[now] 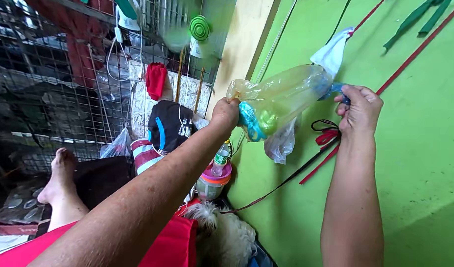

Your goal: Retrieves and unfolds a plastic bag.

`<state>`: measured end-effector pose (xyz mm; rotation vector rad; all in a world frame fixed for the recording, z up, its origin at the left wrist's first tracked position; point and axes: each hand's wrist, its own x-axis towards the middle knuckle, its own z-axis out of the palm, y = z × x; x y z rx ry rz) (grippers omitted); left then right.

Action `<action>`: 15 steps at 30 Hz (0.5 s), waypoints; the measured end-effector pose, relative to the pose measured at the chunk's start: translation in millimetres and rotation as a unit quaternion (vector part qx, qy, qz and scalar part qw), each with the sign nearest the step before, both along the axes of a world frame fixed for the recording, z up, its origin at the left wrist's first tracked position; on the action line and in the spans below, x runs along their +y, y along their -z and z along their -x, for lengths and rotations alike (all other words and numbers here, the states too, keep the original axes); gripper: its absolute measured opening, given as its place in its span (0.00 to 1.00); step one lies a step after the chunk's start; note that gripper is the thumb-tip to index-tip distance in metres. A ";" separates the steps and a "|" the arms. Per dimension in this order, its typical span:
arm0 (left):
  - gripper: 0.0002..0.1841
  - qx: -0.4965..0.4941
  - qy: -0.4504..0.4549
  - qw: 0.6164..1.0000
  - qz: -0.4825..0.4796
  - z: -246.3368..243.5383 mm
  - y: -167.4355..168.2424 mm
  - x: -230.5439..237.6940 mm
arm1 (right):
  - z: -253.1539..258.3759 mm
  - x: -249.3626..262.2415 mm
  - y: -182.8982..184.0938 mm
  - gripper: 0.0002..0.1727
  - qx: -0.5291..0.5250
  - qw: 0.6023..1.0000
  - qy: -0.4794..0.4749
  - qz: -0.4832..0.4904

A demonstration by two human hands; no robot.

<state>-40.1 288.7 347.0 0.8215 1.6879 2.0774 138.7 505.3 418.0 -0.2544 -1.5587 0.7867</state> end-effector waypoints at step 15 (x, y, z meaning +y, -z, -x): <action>0.25 0.023 0.142 0.988 -0.050 5.2 111.7 -108.1 | 79.7 -187.8 180.6 0.12 0.037 0.944 -0.327 -0.019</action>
